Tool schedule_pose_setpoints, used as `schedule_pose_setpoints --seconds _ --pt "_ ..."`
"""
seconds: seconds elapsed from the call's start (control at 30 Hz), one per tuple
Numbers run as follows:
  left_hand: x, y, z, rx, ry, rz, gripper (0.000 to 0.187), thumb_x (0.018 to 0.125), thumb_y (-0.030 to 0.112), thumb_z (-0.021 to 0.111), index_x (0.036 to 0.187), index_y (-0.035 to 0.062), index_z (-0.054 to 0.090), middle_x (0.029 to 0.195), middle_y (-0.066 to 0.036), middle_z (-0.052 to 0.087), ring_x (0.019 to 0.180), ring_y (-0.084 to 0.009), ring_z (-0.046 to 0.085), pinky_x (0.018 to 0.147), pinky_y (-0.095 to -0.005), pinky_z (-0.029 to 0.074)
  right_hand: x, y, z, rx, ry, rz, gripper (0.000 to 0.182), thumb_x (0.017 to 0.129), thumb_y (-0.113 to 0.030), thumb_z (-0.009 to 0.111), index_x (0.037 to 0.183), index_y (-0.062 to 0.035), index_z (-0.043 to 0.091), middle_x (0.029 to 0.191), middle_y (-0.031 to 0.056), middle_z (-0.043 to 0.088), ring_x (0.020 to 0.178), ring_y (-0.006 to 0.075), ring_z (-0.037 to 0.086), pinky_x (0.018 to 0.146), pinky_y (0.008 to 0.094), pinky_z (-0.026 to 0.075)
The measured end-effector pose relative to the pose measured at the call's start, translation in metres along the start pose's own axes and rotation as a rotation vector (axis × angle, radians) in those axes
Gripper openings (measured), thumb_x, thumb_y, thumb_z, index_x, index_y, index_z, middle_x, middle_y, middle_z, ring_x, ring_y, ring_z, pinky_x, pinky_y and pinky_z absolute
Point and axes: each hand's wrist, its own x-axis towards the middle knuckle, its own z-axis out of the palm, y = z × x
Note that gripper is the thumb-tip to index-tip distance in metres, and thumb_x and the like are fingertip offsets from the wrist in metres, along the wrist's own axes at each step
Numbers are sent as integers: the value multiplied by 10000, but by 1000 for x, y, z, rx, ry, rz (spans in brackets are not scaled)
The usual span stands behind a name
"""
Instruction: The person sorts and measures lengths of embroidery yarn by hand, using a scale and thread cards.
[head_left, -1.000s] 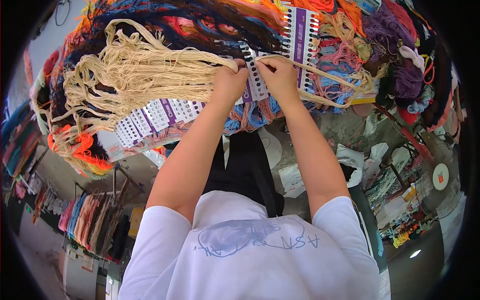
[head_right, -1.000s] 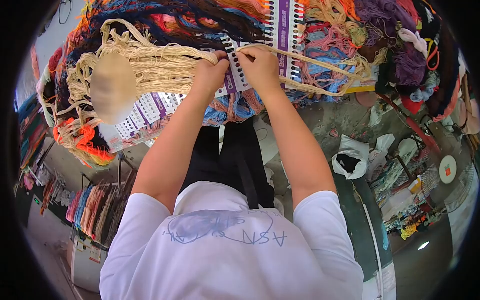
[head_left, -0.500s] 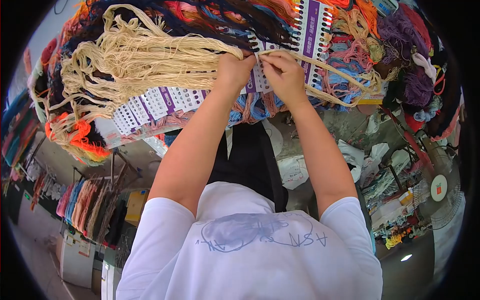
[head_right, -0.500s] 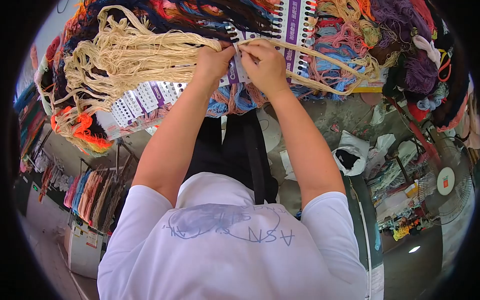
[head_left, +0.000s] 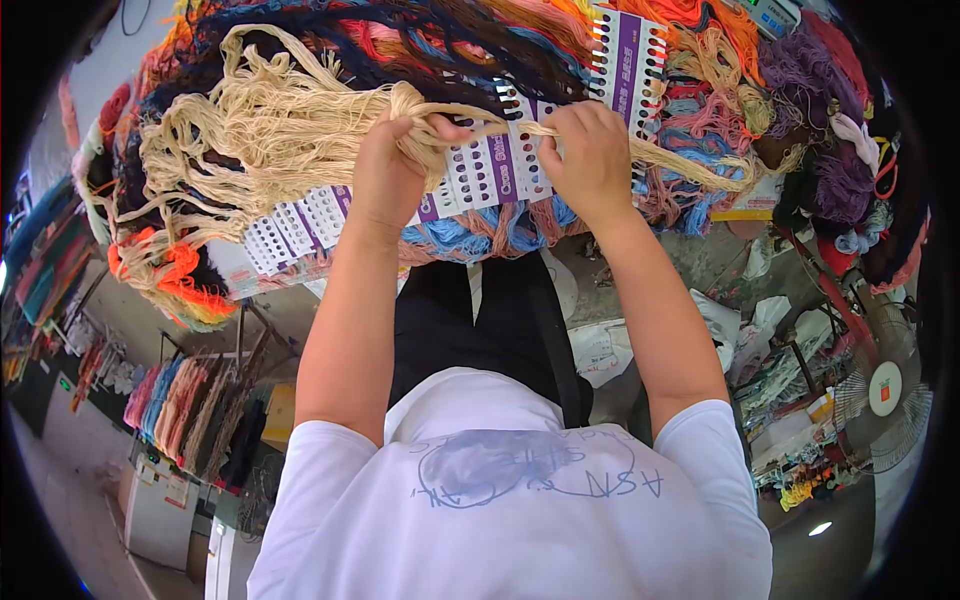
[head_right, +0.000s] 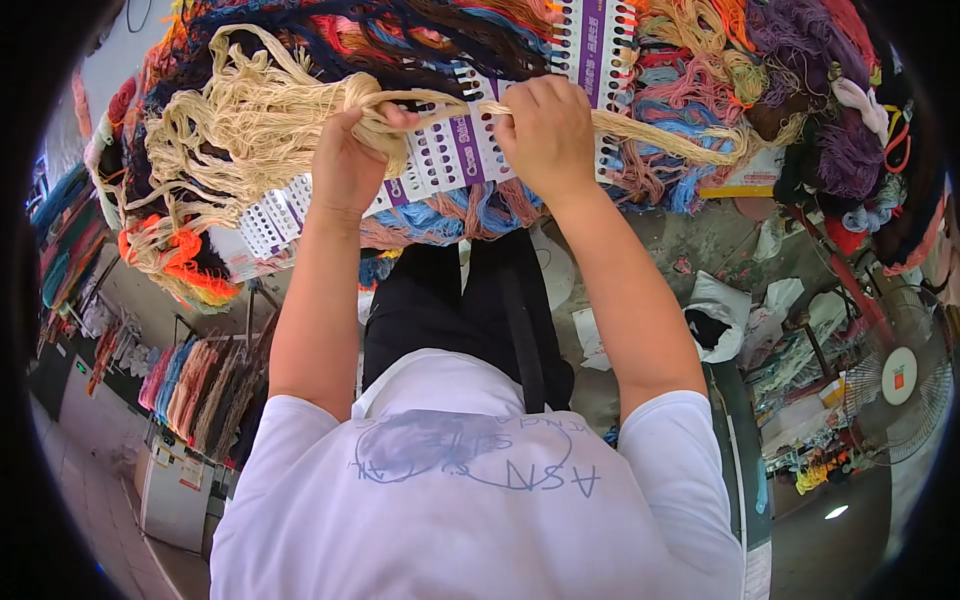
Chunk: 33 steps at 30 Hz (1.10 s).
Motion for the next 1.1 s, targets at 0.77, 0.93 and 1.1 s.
schedule_pose_setpoints --seconds 0.77,0.93,1.1 --pt "-59 38 -49 -47 247 201 135 837 68 583 854 149 477 618 59 428 476 -42 351 458 -199 285 -1 24 20 807 -324 648 78 763 -21 610 820 -9 558 833 56 604 735 115 588 652 256 481" --pt "-54 -4 -87 39 306 -52 135 855 114 591 835 150 462 669 38 441 524 -66 357 501 -234 310 0 32 24 1347 -242 708 64 845 -62 537 886 -39 493 768 4 580 668 47 526 595 190 414" --pt "-38 -10 -90 40 381 -43 130 849 115 600 824 132 474 667 25 463 528 -83 374 510 -247 338 2 39 27 1097 -250 660 62 794 -72 563 822 -43 515 629 -40 488 557 42 423 509 206 340"
